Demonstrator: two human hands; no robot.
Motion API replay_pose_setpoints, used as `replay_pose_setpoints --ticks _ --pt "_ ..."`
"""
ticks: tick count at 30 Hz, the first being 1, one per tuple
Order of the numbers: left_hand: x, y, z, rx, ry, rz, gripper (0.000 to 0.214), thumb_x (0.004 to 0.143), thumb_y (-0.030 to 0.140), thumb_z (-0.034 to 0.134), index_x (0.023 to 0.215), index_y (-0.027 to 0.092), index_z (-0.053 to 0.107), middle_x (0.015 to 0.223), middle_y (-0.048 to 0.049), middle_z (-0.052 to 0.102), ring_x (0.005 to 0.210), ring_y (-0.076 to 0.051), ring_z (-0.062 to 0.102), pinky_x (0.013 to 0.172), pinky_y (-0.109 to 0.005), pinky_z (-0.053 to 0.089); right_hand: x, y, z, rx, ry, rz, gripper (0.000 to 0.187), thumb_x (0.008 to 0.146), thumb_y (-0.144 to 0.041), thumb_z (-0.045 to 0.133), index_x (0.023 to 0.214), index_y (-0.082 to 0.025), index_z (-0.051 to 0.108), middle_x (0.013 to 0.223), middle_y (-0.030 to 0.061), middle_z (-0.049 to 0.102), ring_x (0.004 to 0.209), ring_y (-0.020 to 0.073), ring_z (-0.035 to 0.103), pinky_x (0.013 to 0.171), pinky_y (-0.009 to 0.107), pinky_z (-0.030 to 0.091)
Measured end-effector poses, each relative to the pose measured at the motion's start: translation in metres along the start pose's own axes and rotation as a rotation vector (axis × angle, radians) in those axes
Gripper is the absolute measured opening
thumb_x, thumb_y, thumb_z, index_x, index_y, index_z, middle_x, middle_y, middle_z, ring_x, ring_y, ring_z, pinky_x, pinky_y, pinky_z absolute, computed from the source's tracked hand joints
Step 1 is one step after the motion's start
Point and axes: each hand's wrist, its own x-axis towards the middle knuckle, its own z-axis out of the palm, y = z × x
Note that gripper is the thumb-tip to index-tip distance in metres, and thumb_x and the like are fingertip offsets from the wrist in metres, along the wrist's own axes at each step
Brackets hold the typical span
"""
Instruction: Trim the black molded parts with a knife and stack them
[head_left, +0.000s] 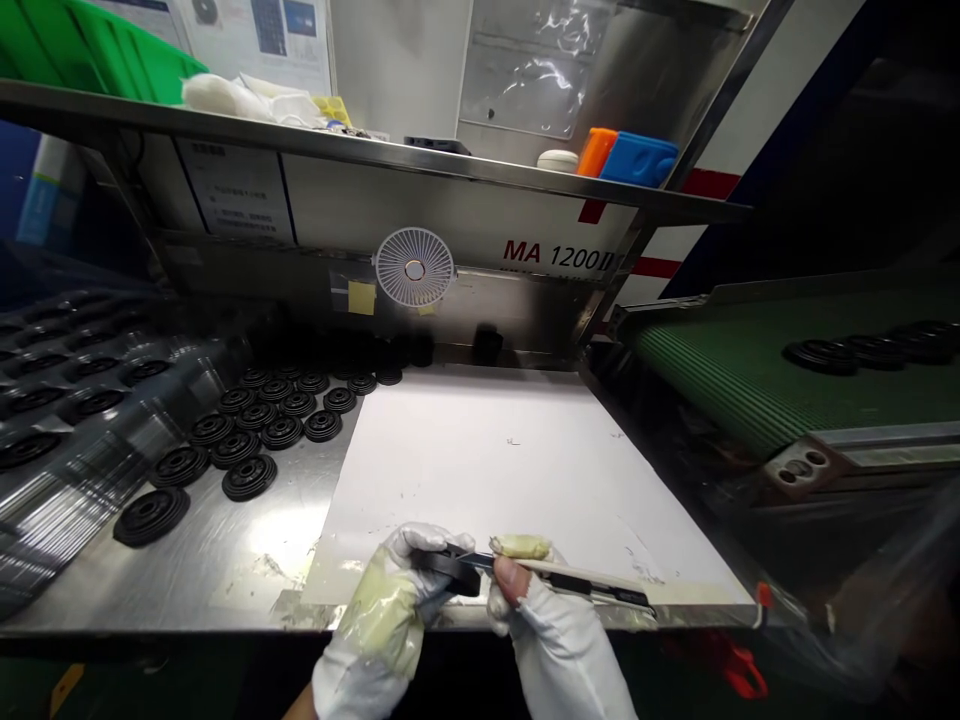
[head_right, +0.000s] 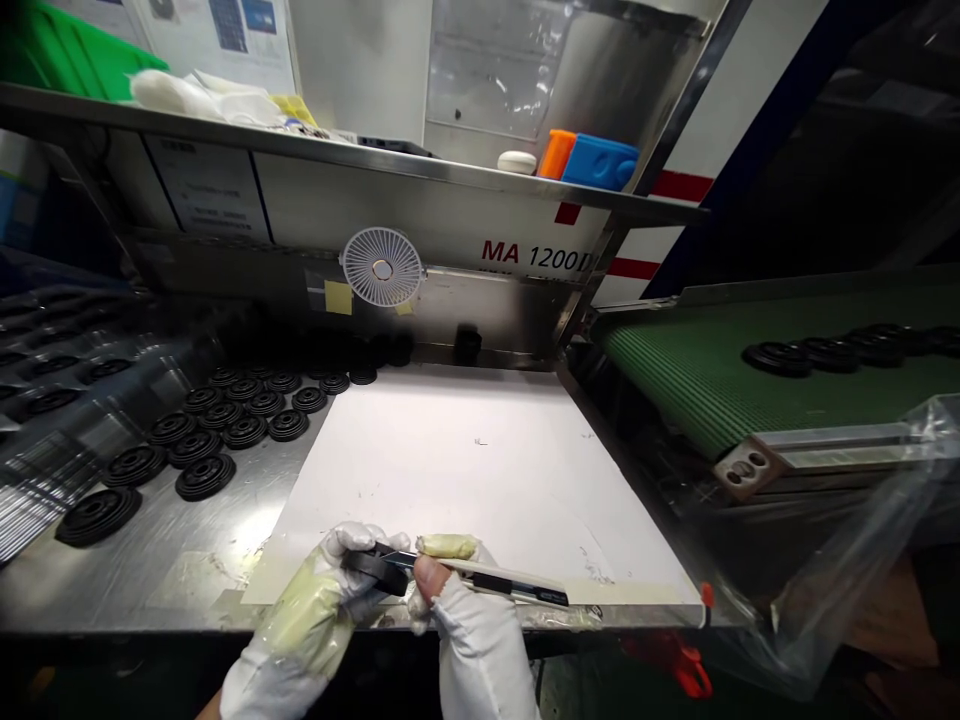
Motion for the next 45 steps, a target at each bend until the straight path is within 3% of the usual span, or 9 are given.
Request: replay_pose_setpoints --ticks 6,11,19,24,27,30,35,42,45 --pt "0.002 -0.008 -0.005 -0.046 -0.013 -0.005 0.017 0.064 0.013 0.071 0.074 0.018 0.059 0.077 -0.0005 0.066 0.08 -0.018 0.062 0.08 -0.035 0.048 0.001 0.004 0.004 0.107 0.014 0.021 0.028 0.058 -0.038 0.079 0.07 -0.018 0.062 0.05 -0.0044 0.051 0.045 0.0079 0.045 0.042 0.019 0.036" --pt "0.002 -0.011 -0.007 -0.06 -0.083 -0.019 0.015 0.067 0.012 0.068 0.077 0.018 0.058 0.084 -0.0027 0.065 0.085 -0.019 0.061 0.085 -0.036 0.045 0.003 0.009 0.004 -0.027 0.015 -0.063 0.035 0.057 -0.044 0.078 0.067 -0.015 0.062 0.039 -0.0045 0.05 0.036 0.0075 0.043 0.035 0.019 0.033" --pt "0.0 -0.01 -0.007 -0.051 -0.066 -0.001 0.016 0.066 0.013 0.07 0.076 0.018 0.058 0.082 -0.0023 0.065 0.085 -0.019 0.062 0.089 -0.039 0.043 0.01 0.016 -0.004 -0.104 -0.012 -0.089 0.036 0.057 -0.048 0.077 0.063 -0.016 0.061 0.034 -0.004 0.05 0.029 0.0082 0.041 0.03 0.02 0.033" --pt "0.0 -0.007 -0.005 -0.05 -0.031 -0.022 0.02 0.063 0.014 0.072 0.076 0.019 0.057 0.08 -0.0019 0.065 0.082 -0.019 0.061 0.083 -0.037 0.046 0.007 0.011 -0.003 -0.156 -0.131 0.026 0.038 0.057 -0.049 0.077 0.056 -0.014 0.061 0.035 -0.001 0.051 0.029 0.0089 0.043 0.031 0.021 0.034" --pt "-0.002 -0.004 -0.004 -0.015 -0.008 -0.047 0.021 0.06 0.014 0.073 0.073 0.018 0.057 0.073 -0.0009 0.064 0.073 -0.017 0.06 0.074 -0.032 0.047 0.001 0.004 -0.001 -0.078 -0.106 0.019 0.035 0.056 -0.046 0.078 0.061 -0.015 0.061 0.038 -0.0019 0.052 0.032 0.0084 0.044 0.033 0.02 0.034" --pt "-0.004 -0.004 -0.008 -0.008 -0.074 -0.105 0.022 0.06 0.011 0.07 0.077 0.018 0.059 0.075 -0.0022 0.064 0.072 -0.017 0.06 0.07 -0.03 0.045 -0.002 -0.007 -0.002 0.006 -0.089 0.007 0.025 0.065 -0.036 0.074 0.061 -0.016 0.06 0.046 -0.0019 0.053 0.042 0.0087 0.046 0.041 0.02 0.038" --pt "-0.008 -0.005 -0.011 -0.035 -0.22 -0.214 0.026 0.063 0.016 0.068 0.087 0.019 0.058 0.073 -0.004 0.065 0.069 -0.019 0.06 0.069 -0.033 0.042 0.002 -0.02 -0.005 -0.074 -0.234 0.034 0.029 0.074 -0.031 0.065 0.052 -0.015 0.055 0.049 -0.0002 0.05 0.047 0.0102 0.046 0.05 0.024 0.039" --pt "-0.012 0.003 -0.001 -0.074 -0.397 -0.219 0.018 0.07 0.018 0.062 0.088 0.019 0.058 0.067 -0.006 0.064 0.073 -0.021 0.061 0.067 -0.034 0.04 0.004 -0.021 -0.001 -0.071 -0.317 0.059 0.024 0.072 -0.029 0.065 0.055 -0.015 0.056 0.05 -0.0004 0.051 0.048 0.0108 0.045 0.05 0.025 0.037" --pt "-0.013 -0.003 -0.005 -0.028 -0.363 -0.222 0.02 0.067 0.022 0.065 0.085 0.016 0.059 0.071 -0.0076 0.065 0.071 -0.021 0.06 0.067 -0.033 0.041 0.002 -0.021 -0.004 -0.08 -0.314 0.074 0.024 0.071 -0.03 0.066 0.057 -0.014 0.056 0.05 -0.0004 0.051 0.047 0.0103 0.044 0.048 0.024 0.036"
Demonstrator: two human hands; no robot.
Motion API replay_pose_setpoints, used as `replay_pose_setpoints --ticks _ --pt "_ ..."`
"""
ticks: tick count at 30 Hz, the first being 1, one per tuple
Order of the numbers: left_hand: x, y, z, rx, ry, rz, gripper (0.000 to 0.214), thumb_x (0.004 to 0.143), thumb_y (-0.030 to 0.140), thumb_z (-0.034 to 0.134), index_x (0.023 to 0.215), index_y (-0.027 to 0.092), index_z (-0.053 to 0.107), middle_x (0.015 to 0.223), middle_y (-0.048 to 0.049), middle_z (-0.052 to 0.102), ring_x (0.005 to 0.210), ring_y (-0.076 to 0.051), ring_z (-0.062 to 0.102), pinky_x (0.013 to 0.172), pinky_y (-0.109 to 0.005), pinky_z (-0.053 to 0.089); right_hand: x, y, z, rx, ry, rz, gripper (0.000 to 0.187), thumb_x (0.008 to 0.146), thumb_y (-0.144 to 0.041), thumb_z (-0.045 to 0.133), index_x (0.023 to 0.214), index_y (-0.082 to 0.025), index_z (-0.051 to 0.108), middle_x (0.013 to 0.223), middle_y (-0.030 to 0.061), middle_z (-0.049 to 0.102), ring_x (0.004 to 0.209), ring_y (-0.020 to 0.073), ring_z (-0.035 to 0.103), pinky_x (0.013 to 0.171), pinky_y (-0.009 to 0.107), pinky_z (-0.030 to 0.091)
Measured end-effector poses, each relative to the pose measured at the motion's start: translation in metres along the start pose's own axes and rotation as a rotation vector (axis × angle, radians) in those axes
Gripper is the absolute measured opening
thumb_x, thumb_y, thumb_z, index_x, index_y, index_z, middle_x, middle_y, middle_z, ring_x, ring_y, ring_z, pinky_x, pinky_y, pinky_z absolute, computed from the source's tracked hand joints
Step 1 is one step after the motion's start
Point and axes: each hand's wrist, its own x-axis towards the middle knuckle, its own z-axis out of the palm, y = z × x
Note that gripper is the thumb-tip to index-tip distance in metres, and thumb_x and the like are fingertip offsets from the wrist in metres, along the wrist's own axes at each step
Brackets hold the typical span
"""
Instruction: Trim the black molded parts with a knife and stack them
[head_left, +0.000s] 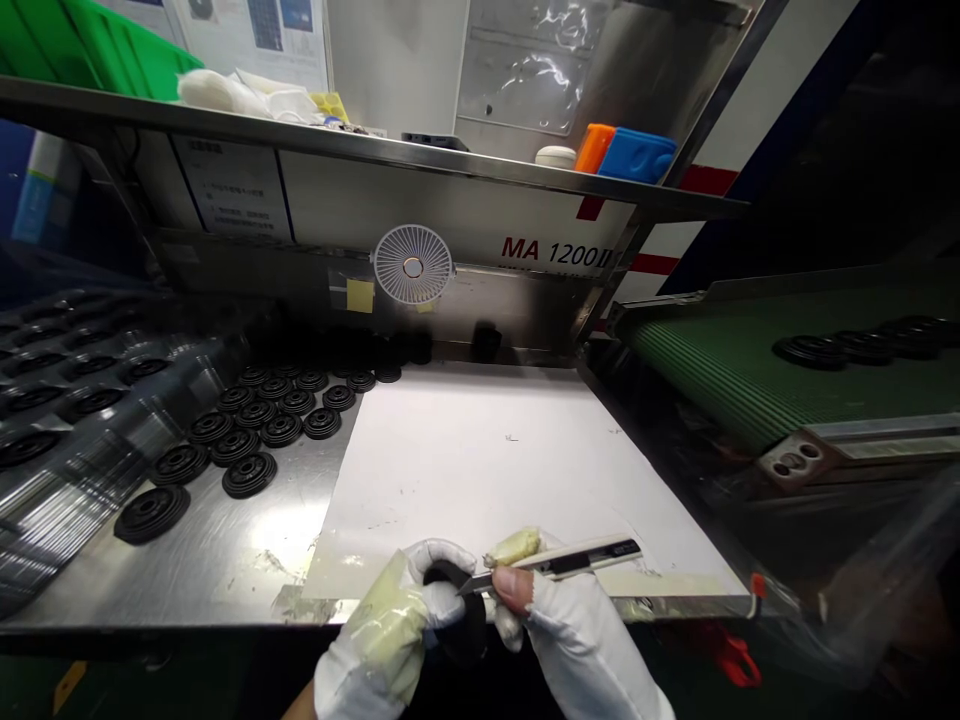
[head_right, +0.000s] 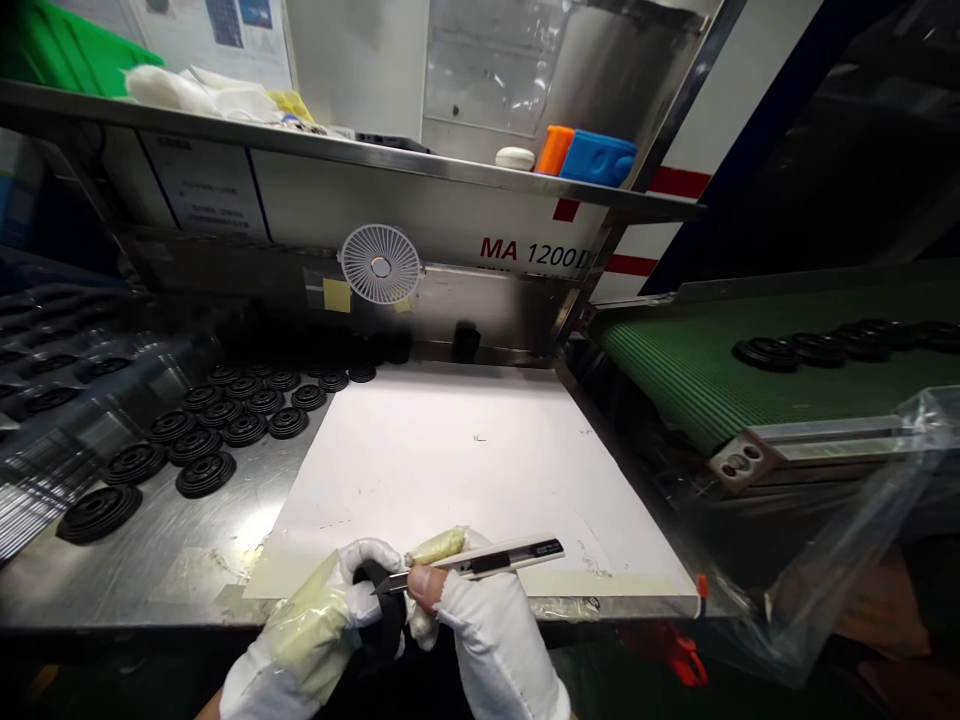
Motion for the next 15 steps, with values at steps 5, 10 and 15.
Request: replay_pose_setpoints --ticks 5,10,15 --pt "0.001 0.004 -0.003 0.186 0.245 0.01 0.03 0.067 0.029 0.064 0.094 0.018 0.061 0.081 -0.006 0.065 0.073 -0.021 0.06 0.071 -0.035 0.045 -0.014 0.004 -0.015 -0.114 -0.003 0.026 0.025 0.067 -0.035 0.07 0.061 -0.014 0.056 0.05 -0.0012 0.051 0.045 0.0096 0.045 0.044 0.022 0.034" --pt "0.024 0.048 -0.03 0.854 0.418 0.286 0.024 0.063 0.025 0.062 0.085 0.02 0.069 0.093 -0.0071 0.067 0.095 -0.027 0.058 0.092 -0.04 0.039 -0.027 -0.028 -0.056 -0.433 0.101 0.139 0.036 0.076 -0.049 0.059 0.09 -0.015 0.059 0.05 -0.0043 0.05 0.038 0.0046 0.037 0.037 0.017 0.026" --pt "0.059 0.051 -0.109 1.381 0.502 0.655 0.034 0.059 0.02 0.055 0.088 0.03 0.07 0.1 -0.0022 0.067 0.098 -0.03 0.057 0.096 -0.046 0.038 -0.033 -0.149 -0.126 -0.646 0.447 -0.39 0.03 0.079 -0.036 0.056 0.105 -0.021 0.056 0.089 0.0059 0.063 0.074 0.0168 0.062 0.069 0.03 0.052"
